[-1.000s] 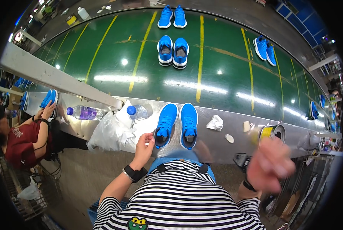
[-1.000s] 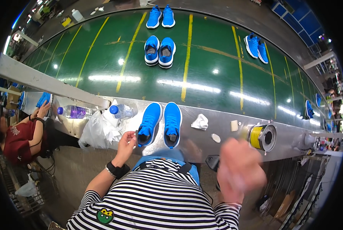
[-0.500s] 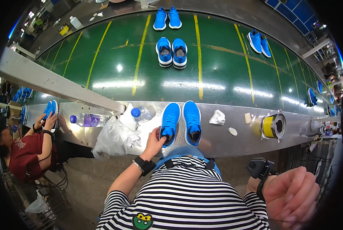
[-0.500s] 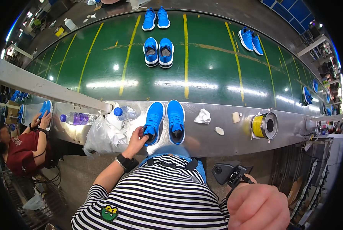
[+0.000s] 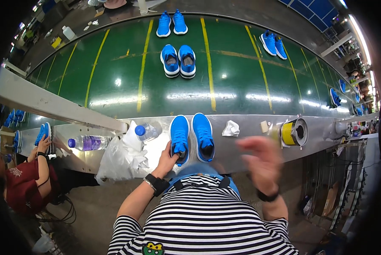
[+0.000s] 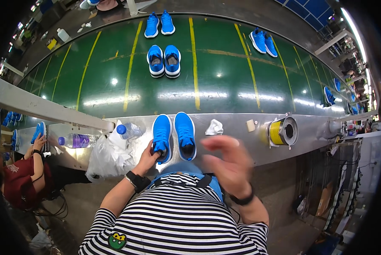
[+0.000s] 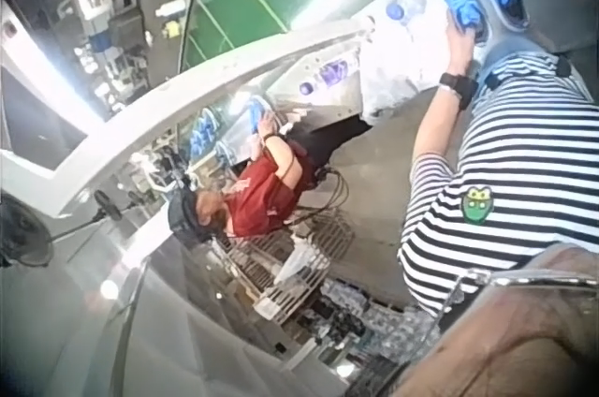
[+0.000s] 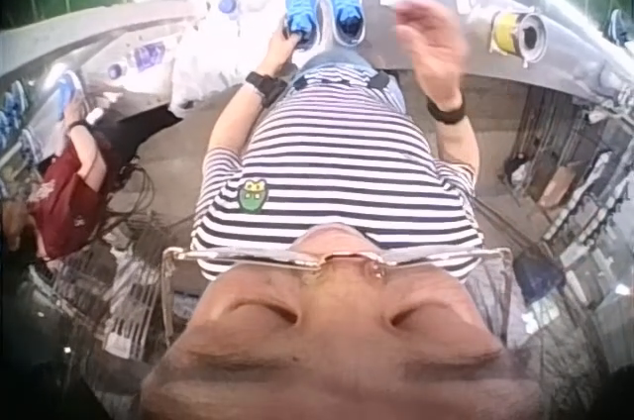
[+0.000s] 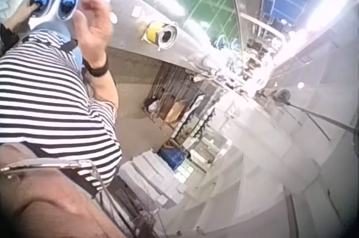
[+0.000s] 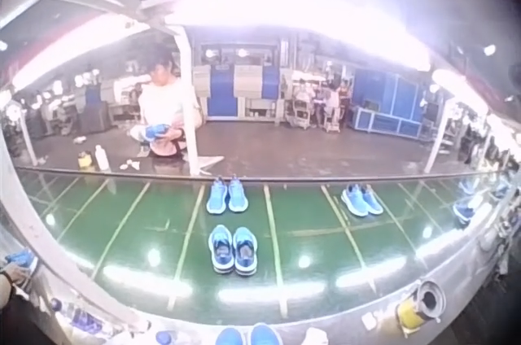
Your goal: The recorder wipes down and inspects blue shoes on a conveyor belt.
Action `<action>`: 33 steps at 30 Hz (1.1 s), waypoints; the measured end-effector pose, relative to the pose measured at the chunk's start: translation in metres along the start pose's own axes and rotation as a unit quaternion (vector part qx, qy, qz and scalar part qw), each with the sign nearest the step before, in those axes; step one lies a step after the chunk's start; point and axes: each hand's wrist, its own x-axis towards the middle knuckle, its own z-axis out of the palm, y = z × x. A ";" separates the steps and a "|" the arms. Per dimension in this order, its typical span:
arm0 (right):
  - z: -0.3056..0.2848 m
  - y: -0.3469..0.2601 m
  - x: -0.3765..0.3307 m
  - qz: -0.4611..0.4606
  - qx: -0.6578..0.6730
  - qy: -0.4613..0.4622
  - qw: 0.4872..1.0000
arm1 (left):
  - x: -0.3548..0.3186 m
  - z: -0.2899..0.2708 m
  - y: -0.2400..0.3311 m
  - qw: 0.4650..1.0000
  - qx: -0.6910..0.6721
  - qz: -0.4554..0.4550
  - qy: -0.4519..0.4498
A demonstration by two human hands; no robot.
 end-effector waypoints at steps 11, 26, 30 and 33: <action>0.033 0.179 -0.026 -0.053 -0.539 -0.337 0.771 | -0.004 0.023 0.051 0.984 0.114 -0.061 -0.123; -0.219 0.210 0.220 0.006 -0.582 -0.109 0.806 | 0.164 0.046 0.196 0.916 0.350 0.192 0.045; -0.242 0.259 0.225 0.133 -0.574 -0.101 0.802 | 0.236 0.041 0.199 0.842 0.520 0.141 0.045; -0.234 0.266 0.201 0.084 -0.520 -0.020 0.850 | 0.276 0.048 0.204 0.787 0.609 0.091 0.026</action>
